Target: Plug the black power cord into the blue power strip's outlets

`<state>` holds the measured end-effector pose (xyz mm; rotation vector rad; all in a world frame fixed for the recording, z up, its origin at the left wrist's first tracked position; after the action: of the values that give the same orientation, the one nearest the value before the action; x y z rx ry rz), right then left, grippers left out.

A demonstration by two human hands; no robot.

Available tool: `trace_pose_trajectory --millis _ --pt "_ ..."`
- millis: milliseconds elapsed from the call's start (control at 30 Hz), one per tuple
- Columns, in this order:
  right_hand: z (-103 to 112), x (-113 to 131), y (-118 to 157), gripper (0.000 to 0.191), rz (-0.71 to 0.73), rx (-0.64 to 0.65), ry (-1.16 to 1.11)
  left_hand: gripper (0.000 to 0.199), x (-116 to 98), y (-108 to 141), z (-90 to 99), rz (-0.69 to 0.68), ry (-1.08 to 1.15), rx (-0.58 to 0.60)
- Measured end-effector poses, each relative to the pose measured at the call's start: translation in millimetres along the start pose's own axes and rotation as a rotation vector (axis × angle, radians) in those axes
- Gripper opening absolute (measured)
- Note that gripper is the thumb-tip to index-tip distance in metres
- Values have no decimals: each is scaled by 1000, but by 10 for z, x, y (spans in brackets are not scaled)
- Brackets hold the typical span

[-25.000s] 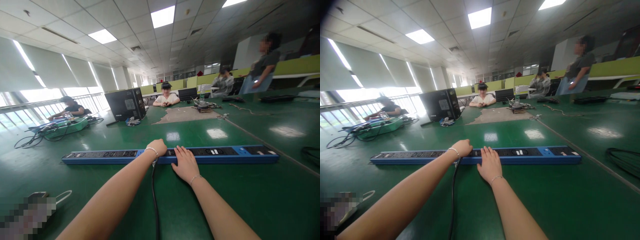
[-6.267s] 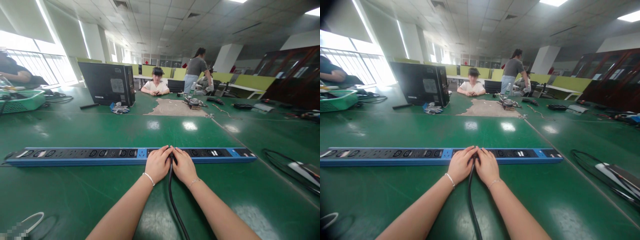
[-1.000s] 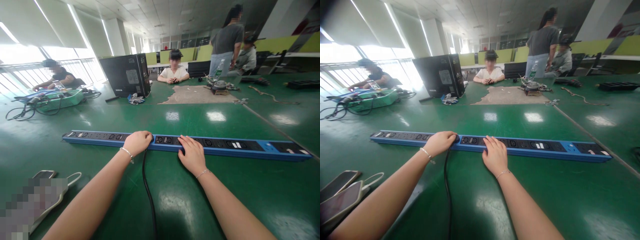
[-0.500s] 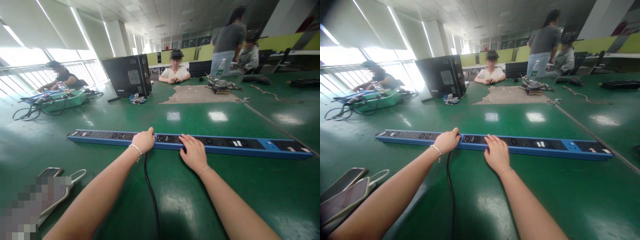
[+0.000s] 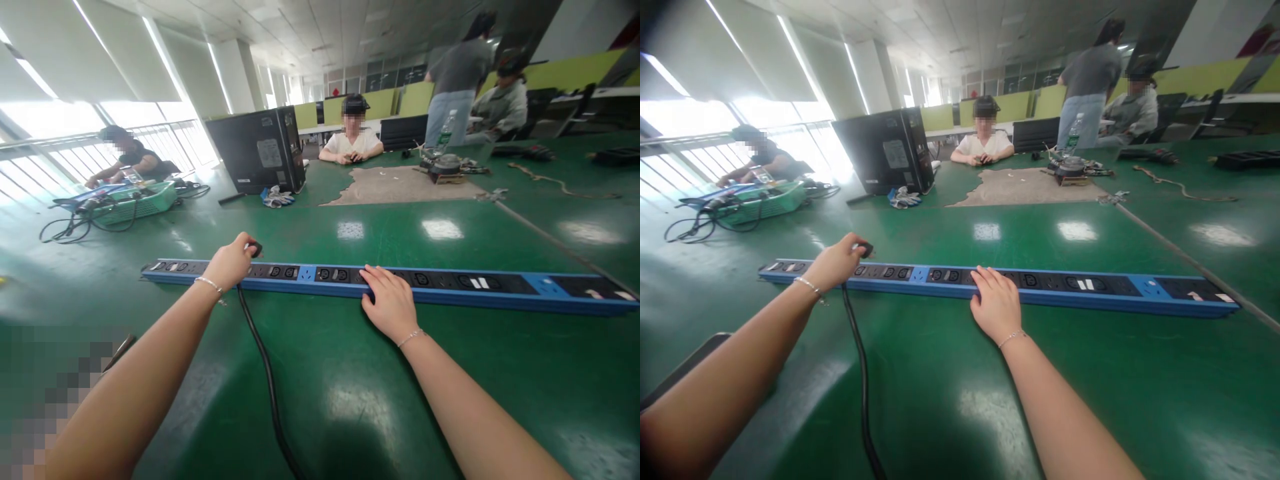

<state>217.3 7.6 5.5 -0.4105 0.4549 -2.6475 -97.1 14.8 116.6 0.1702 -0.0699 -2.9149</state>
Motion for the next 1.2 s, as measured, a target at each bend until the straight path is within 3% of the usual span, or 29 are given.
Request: trace_pose_trajectory --millis 100,233,733,1200 --pt "0 1 0 42 -10 -4 3 31 185 -22 -192 -37 -35 74" --pt "5 1 0 42 -3 4 5 31 235 -18 -308 -58 -65 134" --pt "8 -9 3 42 7 12 0 32 84 -199 -257 -69 -276 223" --pt "9 -4 4 42 9 14 6 31 209 -180 -348 -15 -168 227"
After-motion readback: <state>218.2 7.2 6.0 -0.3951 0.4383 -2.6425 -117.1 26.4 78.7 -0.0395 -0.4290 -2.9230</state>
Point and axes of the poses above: each hand's wrist, its own y-axis away from the middle knuckle, its own z-axis out of the back of the hand, x = y × z, the point moved 2 cm from there along -y, towards the middle knuckle, and after that the axes turned 12 degrees about x, right-handed, at the moved point
